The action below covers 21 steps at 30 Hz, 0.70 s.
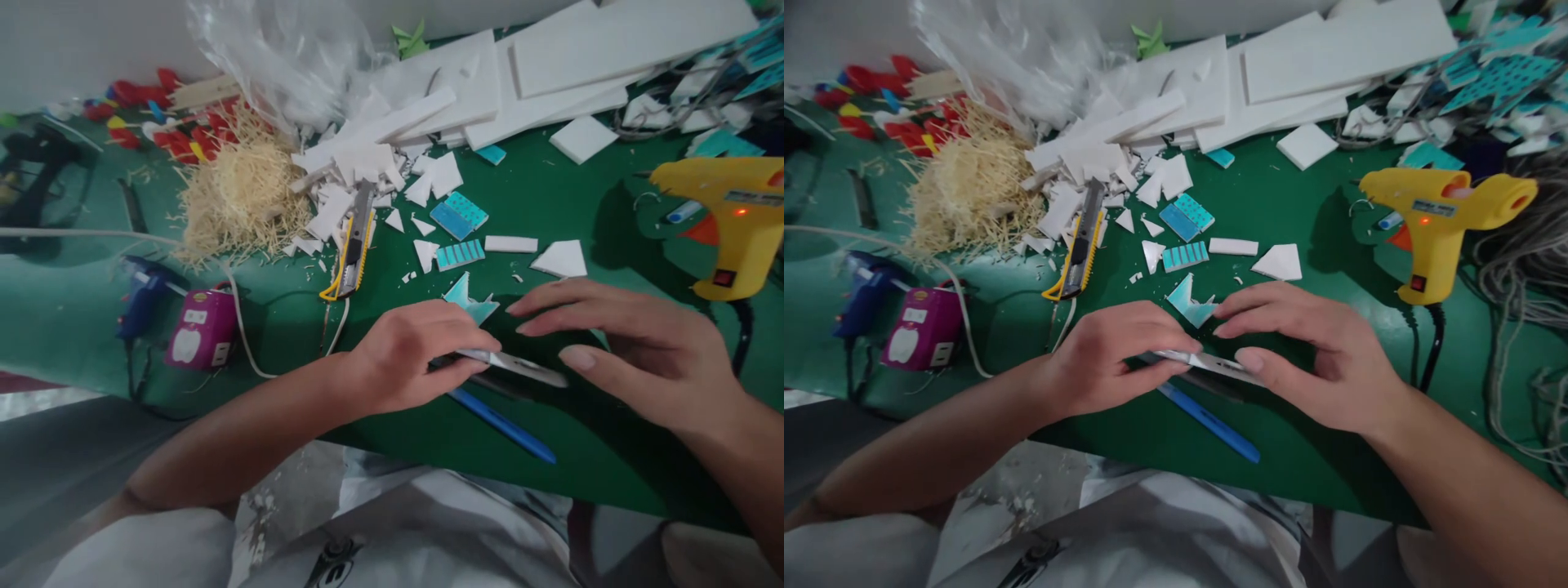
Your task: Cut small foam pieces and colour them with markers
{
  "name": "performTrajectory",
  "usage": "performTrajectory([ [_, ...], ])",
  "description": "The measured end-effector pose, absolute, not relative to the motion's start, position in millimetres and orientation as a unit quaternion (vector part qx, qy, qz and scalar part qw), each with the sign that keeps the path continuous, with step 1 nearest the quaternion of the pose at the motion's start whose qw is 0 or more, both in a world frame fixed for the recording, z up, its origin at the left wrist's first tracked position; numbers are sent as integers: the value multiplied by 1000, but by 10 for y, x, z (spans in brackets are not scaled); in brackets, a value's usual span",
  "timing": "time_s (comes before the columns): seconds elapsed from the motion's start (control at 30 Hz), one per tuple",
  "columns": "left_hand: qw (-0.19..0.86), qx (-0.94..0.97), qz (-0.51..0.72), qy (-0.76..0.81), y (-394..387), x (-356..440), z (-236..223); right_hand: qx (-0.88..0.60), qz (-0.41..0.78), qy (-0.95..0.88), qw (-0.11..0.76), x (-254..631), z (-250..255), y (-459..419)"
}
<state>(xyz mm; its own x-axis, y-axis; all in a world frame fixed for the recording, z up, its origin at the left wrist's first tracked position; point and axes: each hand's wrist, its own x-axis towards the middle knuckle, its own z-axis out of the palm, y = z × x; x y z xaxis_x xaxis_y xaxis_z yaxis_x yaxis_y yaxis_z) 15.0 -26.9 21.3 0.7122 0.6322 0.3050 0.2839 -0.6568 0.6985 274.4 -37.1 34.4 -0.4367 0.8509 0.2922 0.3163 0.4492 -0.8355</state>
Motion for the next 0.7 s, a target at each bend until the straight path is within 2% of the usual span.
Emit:
performTrajectory([
  [0.2,178,936,187,240,-217,58,259,-413,314,-774,364,2766,315,-413],
  [0.3,198,943,91,252,-168,-88,382,-429,305,-772,356,2755,303,-428],
  [0.5,220,931,-22,291,-54,-248,427,-456,257,-775,353,2741,280,-432],
  [0.7,249,928,-21,276,-43,-205,359,-443,240,-791,347,2736,278,-412],
])
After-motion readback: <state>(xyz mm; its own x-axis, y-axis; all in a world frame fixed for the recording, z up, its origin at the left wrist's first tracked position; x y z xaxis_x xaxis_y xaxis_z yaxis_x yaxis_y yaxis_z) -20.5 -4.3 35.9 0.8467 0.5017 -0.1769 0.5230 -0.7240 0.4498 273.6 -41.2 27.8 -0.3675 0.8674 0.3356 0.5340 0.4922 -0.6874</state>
